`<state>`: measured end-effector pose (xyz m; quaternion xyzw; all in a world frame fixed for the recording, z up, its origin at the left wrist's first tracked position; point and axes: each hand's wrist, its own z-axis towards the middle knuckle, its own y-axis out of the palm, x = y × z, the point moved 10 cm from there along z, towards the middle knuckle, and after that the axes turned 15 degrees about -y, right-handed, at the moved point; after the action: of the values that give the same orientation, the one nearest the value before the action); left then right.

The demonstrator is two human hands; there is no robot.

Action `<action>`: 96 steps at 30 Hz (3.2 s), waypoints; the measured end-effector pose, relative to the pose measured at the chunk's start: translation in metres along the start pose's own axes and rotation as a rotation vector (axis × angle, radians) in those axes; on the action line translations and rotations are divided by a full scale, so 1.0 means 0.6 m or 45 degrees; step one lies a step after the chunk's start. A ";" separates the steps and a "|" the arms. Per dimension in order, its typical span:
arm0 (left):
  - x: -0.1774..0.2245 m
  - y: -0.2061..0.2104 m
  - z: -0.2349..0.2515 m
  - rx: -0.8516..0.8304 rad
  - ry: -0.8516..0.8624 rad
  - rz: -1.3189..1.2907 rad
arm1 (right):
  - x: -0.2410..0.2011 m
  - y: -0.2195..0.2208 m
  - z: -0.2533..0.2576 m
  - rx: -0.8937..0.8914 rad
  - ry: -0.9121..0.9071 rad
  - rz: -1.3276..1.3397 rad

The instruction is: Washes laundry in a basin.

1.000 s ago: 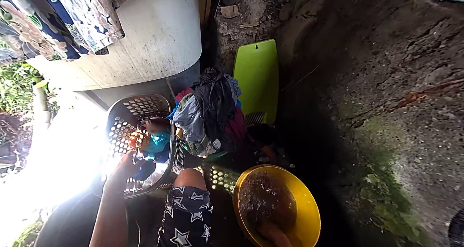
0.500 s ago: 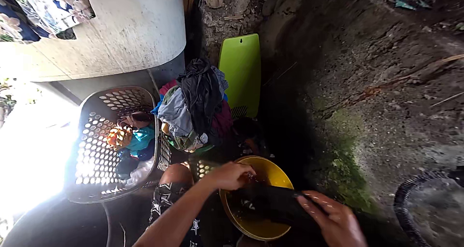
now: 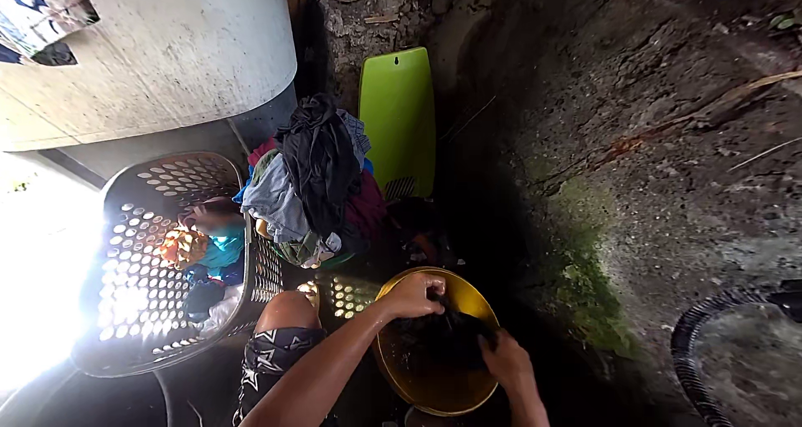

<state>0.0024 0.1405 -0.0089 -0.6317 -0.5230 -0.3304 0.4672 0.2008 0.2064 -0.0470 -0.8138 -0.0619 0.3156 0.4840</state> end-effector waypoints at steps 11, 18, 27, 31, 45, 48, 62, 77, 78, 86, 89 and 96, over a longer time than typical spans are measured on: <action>-0.232 0.197 0.087 -0.425 -0.644 0.837 | 0.087 0.281 0.096 -0.537 0.078 -0.162; -0.319 0.212 0.041 -0.287 -0.850 1.079 | 0.120 0.333 0.060 -0.683 0.229 -0.071; -0.225 0.197 0.008 -0.383 -0.707 1.278 | 0.116 0.260 0.068 -0.562 0.129 0.054; -0.196 0.145 -0.015 -0.344 -0.655 0.966 | 0.067 0.148 0.058 -0.208 -0.019 0.348; 0.487 -0.064 -0.206 0.280 0.592 -0.218 | -0.120 -0.113 -0.087 0.664 -0.853 1.128; 0.510 -0.099 -0.233 0.261 0.634 -0.624 | -0.112 0.025 -0.036 0.538 -0.466 1.142; -0.238 0.107 -0.042 0.212 -0.913 -0.486 | -0.093 0.021 -0.003 0.508 -0.473 0.592; -0.278 0.207 -0.018 -0.036 -1.178 -1.451 | -0.130 0.012 0.006 -0.121 -0.837 0.523; -0.272 0.207 -0.014 -0.095 -1.103 -1.518 | -0.154 -0.023 -0.031 -0.144 -0.969 0.647; -0.167 0.209 -0.062 -0.058 -0.902 -1.902 | -0.008 0.040 -0.032 0.736 -0.335 1.843; -0.166 0.213 -0.071 -0.104 -0.873 -1.813 | 0.004 0.190 0.005 0.444 -0.182 2.086; -0.212 0.205 -0.058 -0.058 -0.895 -1.873 | -0.023 0.093 -0.001 0.709 -0.108 1.751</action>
<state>0.0943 0.0612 -0.1419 -0.2030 -0.9132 -0.3456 -0.0737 0.1785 0.1712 -0.0869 -0.5030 0.5253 0.5827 0.3627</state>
